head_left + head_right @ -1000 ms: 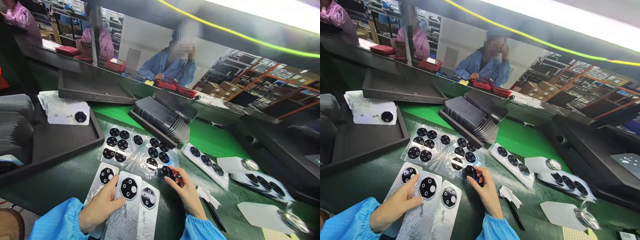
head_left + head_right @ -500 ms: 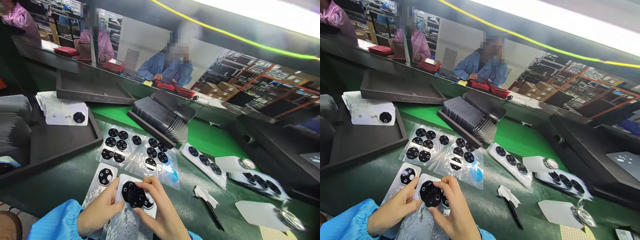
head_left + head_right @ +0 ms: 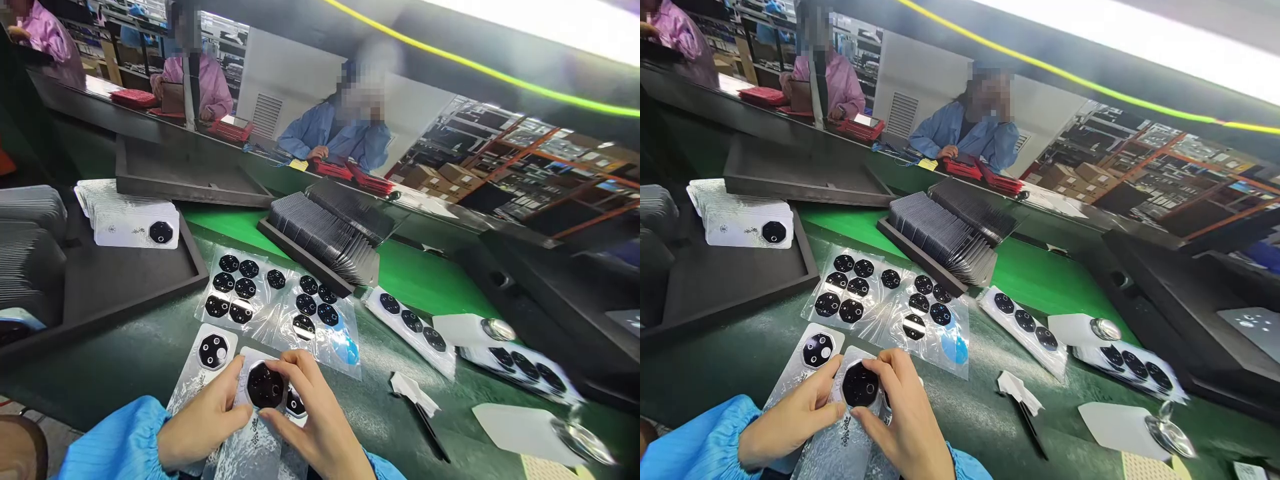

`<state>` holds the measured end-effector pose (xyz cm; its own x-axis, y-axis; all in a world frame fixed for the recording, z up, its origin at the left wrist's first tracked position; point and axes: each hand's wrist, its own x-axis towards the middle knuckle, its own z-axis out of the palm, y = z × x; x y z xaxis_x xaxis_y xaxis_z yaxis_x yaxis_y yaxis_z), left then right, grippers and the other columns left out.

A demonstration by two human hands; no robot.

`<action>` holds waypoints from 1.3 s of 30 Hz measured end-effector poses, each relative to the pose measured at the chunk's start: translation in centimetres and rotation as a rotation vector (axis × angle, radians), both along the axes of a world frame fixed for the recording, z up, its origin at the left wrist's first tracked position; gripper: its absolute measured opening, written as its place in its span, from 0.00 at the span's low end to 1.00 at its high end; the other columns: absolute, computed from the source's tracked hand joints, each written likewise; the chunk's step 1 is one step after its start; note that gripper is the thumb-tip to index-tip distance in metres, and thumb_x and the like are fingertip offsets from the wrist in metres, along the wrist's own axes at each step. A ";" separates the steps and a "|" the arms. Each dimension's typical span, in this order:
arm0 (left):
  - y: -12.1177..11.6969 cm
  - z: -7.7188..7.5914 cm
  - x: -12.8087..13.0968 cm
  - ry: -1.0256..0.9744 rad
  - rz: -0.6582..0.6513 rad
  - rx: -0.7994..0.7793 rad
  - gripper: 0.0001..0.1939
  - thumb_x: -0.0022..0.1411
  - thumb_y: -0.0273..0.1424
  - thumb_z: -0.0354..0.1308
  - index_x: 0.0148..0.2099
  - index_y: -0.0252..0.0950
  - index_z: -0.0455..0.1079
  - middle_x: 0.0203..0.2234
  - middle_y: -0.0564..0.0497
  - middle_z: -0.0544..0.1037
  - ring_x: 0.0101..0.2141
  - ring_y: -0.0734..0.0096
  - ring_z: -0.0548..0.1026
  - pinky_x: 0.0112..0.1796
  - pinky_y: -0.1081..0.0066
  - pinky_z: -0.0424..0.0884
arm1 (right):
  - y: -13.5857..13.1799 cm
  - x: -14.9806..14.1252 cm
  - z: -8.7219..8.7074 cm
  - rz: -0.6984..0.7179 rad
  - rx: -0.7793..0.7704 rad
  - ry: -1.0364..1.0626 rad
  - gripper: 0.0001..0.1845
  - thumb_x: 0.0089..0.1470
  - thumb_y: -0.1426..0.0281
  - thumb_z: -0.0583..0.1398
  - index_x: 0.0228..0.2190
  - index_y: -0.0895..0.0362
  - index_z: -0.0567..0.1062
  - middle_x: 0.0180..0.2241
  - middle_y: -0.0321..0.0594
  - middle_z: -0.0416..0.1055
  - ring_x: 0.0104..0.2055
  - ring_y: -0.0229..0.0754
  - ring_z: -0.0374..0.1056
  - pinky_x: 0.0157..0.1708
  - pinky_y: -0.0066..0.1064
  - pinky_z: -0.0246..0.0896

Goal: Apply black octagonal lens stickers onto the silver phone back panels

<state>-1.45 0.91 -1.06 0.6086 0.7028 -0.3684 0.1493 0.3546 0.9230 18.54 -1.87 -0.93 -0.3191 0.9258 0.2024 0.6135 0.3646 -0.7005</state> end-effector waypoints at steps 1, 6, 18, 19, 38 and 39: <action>0.0 -0.1 0.0 0.011 -0.001 0.000 0.18 0.62 0.25 0.52 0.54 0.36 0.60 0.25 0.60 0.57 0.26 0.74 0.55 0.28 0.72 0.52 | 0.0 0.0 0.0 0.001 -0.002 0.003 0.27 0.53 0.74 0.64 0.53 0.50 0.65 0.45 0.43 0.65 0.45 0.46 0.67 0.42 0.37 0.70; -0.1 -0.3 -0.1 0.038 -0.004 -0.002 0.18 0.62 0.27 0.53 0.54 0.37 0.60 0.24 0.60 0.55 0.26 0.73 0.55 0.27 0.71 0.51 | 0.1 0.0 -0.1 -0.005 -0.026 0.004 0.25 0.54 0.72 0.64 0.52 0.50 0.66 0.44 0.43 0.65 0.43 0.46 0.68 0.40 0.37 0.70; -0.2 -0.1 0.2 -0.090 0.022 -0.077 0.23 0.60 0.25 0.54 0.57 0.37 0.60 0.26 0.59 0.62 0.26 0.74 0.57 0.27 0.73 0.53 | 0.0 0.2 -0.1 0.009 -0.086 0.013 0.27 0.53 0.75 0.64 0.53 0.51 0.65 0.46 0.43 0.64 0.45 0.45 0.66 0.43 0.35 0.69; -0.2 0.0 0.3 -0.105 0.024 -0.082 0.21 0.60 0.24 0.54 0.56 0.37 0.61 0.26 0.59 0.63 0.26 0.75 0.58 0.28 0.73 0.54 | -0.1 0.2 -0.1 0.009 -0.088 0.011 0.27 0.52 0.75 0.64 0.53 0.51 0.65 0.46 0.43 0.63 0.46 0.45 0.66 0.43 0.36 0.69; -0.4 -0.8 0.1 -0.078 0.014 -0.065 0.22 0.61 0.23 0.52 0.58 0.36 0.60 0.30 0.57 0.68 0.29 0.75 0.63 0.30 0.74 0.61 | 0.0 0.1 0.1 0.007 -0.038 -0.041 0.31 0.48 0.78 0.68 0.51 0.51 0.67 0.45 0.42 0.64 0.44 0.46 0.66 0.41 0.36 0.69; -0.4 -0.7 0.1 -0.078 0.005 -0.054 0.23 0.62 0.23 0.51 0.59 0.36 0.59 0.32 0.56 0.69 0.31 0.73 0.66 0.33 0.73 0.63 | 0.0 0.1 0.1 0.007 -0.030 -0.050 0.31 0.47 0.77 0.69 0.51 0.51 0.68 0.44 0.42 0.64 0.44 0.46 0.66 0.40 0.36 0.69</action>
<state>-1.35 0.47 -1.80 0.6332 0.6863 -0.3580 0.0762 0.4050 0.9111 18.69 -1.88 -0.86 -0.3344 0.9291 0.1579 0.6457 0.3480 -0.6797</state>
